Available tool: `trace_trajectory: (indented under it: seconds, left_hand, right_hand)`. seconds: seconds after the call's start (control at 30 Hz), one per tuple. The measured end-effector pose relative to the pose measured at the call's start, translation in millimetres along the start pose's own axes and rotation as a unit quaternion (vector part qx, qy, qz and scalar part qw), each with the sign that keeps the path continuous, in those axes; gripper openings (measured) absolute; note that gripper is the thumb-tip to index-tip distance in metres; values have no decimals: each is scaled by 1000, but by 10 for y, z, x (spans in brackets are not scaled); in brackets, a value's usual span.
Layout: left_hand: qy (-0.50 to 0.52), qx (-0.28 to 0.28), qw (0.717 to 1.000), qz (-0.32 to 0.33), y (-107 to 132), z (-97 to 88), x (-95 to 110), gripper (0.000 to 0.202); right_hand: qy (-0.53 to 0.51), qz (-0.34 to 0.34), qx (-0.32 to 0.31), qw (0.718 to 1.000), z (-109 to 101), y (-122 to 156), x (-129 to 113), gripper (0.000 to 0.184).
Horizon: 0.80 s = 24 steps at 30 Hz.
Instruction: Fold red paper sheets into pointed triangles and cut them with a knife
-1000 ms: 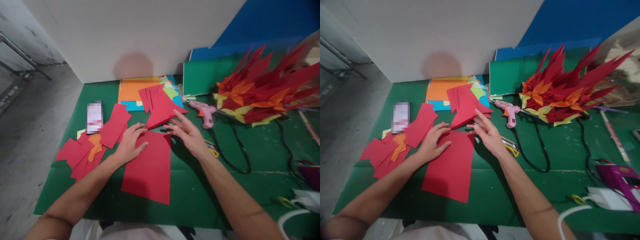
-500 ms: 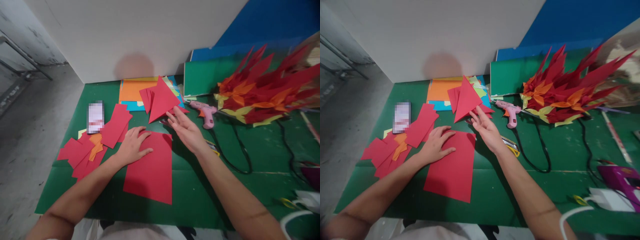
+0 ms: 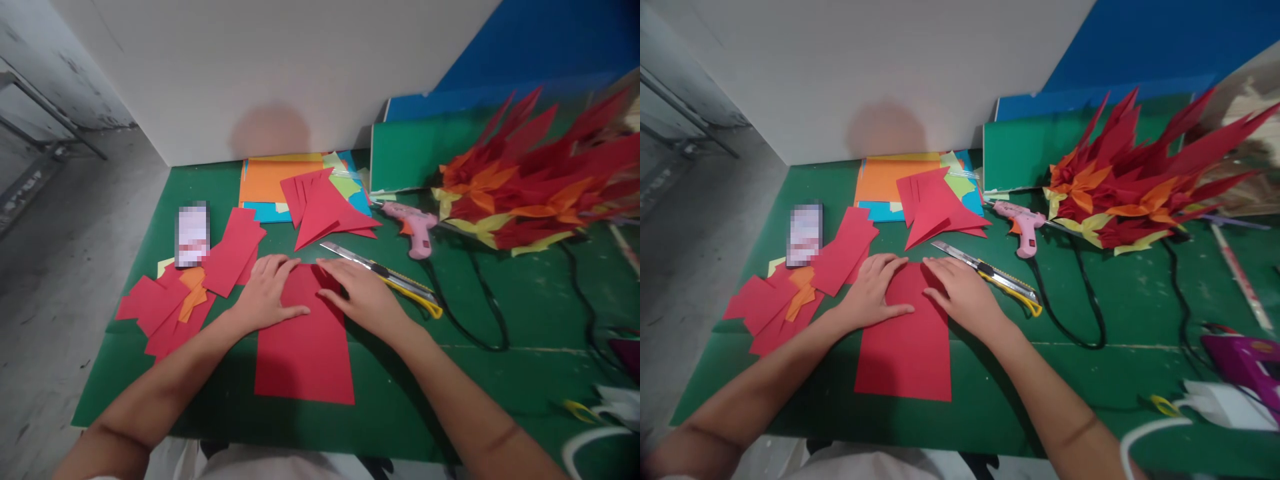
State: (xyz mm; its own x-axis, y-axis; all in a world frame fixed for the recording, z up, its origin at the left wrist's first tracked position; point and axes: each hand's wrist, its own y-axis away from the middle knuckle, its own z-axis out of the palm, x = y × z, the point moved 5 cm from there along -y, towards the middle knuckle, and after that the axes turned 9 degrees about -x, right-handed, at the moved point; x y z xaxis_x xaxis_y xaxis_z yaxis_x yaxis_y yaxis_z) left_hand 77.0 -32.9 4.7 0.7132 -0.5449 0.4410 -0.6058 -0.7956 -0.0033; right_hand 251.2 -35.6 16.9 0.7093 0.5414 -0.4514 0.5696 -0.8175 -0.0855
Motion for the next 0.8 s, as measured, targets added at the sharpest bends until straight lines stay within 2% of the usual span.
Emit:
trace_trajectory:
  seconds: [0.13,0.27,0.33,0.43,0.53,0.57,0.63,0.67,0.73,0.8]
  left_hand:
    - [48,42,998,-6,12,-32,-42,63]
    - [123,134,983,13,32,-100,-93,37]
    - [165,181,969,9,44,-117,-139,35]
    - [206,219,954,-8,58,-129,-188,38]
    - [156,232,960,7,80,-192,-127,31]
    - [118,217,969,25,81,-207,-75,23]
    - [60,132,985,89,65,-178,53,15]
    - [37,77,990,114,58,-141,105,19]
    - [3,-14,991,133,49,-61,160,43]
    - [-22,-58,991,121,38,-10,162,69]
  right_hand:
    - [-19,5,33,999,-3,-12,11,39]
    - [-101,56,116,987,-107,35,101,34]
    - [-134,89,165,973,-177,69,154,30]
    - [-126,122,226,958,-275,112,202,22]
    - [-95,126,257,953,-326,132,219,14]
    - [-86,122,264,953,-332,135,221,12]
    - [-70,112,275,952,-337,143,223,11]
    - [-64,108,281,952,-338,148,224,10]
    - [-52,102,293,949,-344,163,221,10]
    - [-38,91,306,947,-353,178,200,9]
